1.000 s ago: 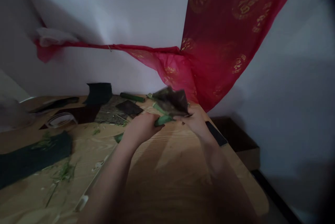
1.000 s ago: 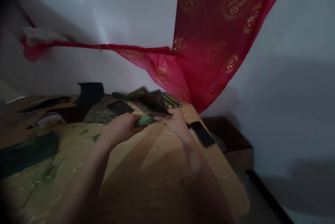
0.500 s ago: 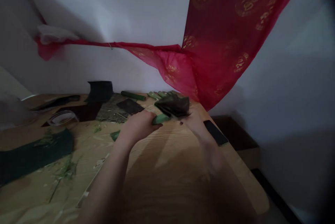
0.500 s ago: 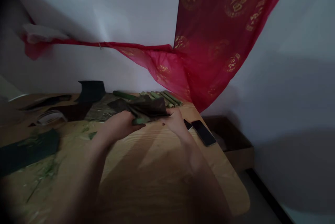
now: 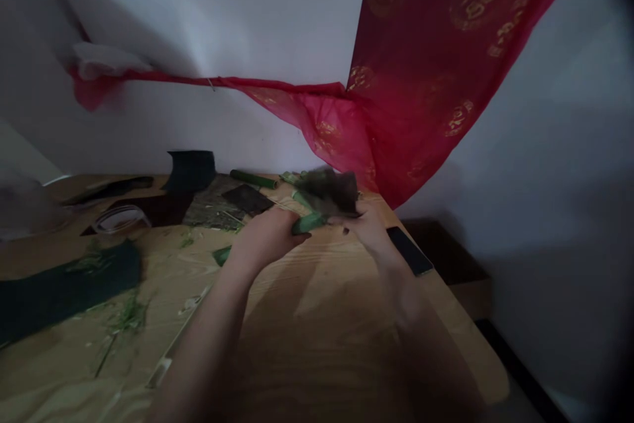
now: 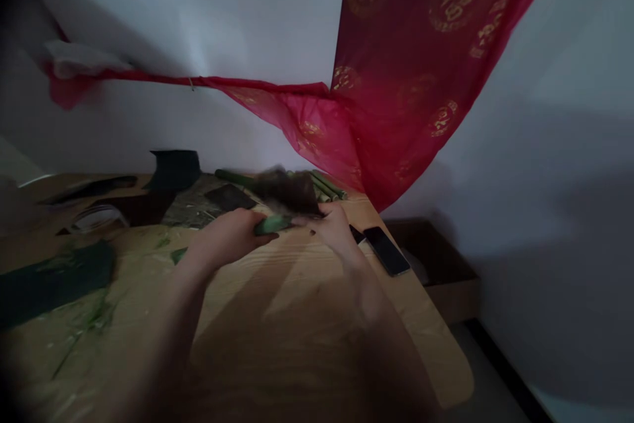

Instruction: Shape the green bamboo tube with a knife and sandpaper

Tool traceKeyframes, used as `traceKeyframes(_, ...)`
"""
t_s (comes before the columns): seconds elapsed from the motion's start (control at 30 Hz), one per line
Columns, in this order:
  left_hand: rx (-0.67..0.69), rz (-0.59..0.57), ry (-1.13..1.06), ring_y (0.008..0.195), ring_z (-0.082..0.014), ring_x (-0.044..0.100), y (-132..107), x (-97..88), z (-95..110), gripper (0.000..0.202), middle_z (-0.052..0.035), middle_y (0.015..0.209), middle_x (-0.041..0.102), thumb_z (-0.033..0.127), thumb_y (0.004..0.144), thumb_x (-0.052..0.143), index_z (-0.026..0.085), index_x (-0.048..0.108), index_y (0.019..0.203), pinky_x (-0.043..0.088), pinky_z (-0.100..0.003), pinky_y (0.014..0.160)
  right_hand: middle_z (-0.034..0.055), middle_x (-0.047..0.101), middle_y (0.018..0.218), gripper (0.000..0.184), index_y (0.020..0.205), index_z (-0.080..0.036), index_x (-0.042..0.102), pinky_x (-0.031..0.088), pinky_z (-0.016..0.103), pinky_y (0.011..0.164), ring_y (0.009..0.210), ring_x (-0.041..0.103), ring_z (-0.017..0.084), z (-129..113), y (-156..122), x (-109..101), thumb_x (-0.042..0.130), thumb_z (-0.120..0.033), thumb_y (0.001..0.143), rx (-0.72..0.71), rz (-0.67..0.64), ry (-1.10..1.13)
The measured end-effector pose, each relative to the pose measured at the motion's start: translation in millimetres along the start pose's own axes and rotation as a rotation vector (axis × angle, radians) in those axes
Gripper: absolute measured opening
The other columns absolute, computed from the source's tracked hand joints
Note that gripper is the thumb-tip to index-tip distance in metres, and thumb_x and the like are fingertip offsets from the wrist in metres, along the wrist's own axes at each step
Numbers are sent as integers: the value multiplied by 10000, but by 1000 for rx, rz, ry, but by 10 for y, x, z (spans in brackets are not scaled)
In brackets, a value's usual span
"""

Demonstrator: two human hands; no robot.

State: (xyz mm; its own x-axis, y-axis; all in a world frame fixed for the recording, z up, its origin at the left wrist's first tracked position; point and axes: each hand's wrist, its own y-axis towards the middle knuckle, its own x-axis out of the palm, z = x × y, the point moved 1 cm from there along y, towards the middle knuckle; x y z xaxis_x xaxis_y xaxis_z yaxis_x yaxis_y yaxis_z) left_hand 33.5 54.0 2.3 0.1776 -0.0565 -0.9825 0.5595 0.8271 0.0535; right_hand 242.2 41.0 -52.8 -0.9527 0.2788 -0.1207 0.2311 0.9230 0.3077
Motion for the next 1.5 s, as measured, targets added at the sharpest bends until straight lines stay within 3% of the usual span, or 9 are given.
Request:
traceKeyframes(0.2, -40, 38, 36, 909, -297, 709, 21, 49, 88, 317, -138, 914, 745, 459, 869, 575, 195, 732, 948, 495, -333, 771, -38, 523, 477, 385, 576, -194, 628, 358, 249, 418, 459, 462, 121, 9, -45, 196, 803, -534, 622, -18, 391, 46)
traceKeyframes(0.4, 6, -35, -20, 819, -290, 705, 12, 18, -40, 324, -108, 869, 743, 510, 854, 576, 220, 720, 873, 481, -321, 670, -38, 564, 509, 352, 575, -186, 661, 362, 252, 401, 440, 447, 110, -49, -13, 37, 891, -440, 496, 60, -44, 25)
traceKeyframes(0.63, -21, 31, 26, 878, -307, 708, 20, 67, 84, 336, -144, 908, 741, 467, 871, 561, 184, 728, 940, 496, -347, 745, -17, 646, 598, 285, 646, -184, 710, 486, 291, 591, 610, 598, 170, -64, -61, 169, 801, -454, 650, -100, 401, 36)
traceKeyframes(0.83, 0, -64, 46, 889, -320, 705, -20, 3, -115, 371, -125, 978, 742, 551, 818, 605, 220, 723, 936, 503, -356, 718, -57, 522, 458, 321, 554, -191, 667, 369, 248, 429, 428, 440, 108, -67, -37, 62, 873, -434, 516, 34, -118, -26)
traceKeyframes(1.0, -6, -16, 74, 888, -329, 706, -15, 26, 41, 356, -164, 959, 737, 480, 869, 568, 171, 727, 947, 504, -369, 732, -16, 602, 574, 331, 620, -177, 666, 444, 269, 547, 579, 537, 146, -24, -62, 240, 775, -487, 662, -54, 337, 14)
traceKeyframes(1.07, -17, -21, 89, 901, -332, 705, -25, 16, 66, 360, -171, 975, 734, 472, 866, 571, 164, 730, 965, 503, -371, 741, -7, 617, 593, 330, 623, -177, 664, 453, 272, 560, 605, 553, 155, -23, -80, 295, 758, -489, 677, -57, 404, 33)
traceKeyframes(1.33, 63, -135, 10, 915, -305, 699, -71, -74, -151, 363, -99, 1025, 747, 518, 793, 634, 261, 743, 1024, 479, -333, 715, -31, 635, 548, 308, 707, -195, 762, 302, 226, 372, 432, 431, 93, -203, -86, -80, 905, -372, 499, 159, -324, 2)
traceKeyframes(1.4, 68, -123, -22, 955, -306, 696, -51, -56, -135, 365, -102, 1052, 747, 494, 792, 640, 254, 738, 1049, 483, -328, 734, -27, 646, 549, 277, 652, -204, 752, 269, 228, 354, 422, 418, 92, -222, -80, -101, 914, -342, 475, 170, -341, -22)
traceKeyframes(1.5, 25, -90, -6, 929, -316, 704, -21, -21, -79, 359, -138, 1018, 746, 487, 829, 595, 207, 738, 1004, 491, -342, 736, -15, 648, 561, 257, 589, -201, 720, 327, 242, 397, 468, 482, 118, -185, -69, 30, 904, -340, 476, 103, -93, 28)
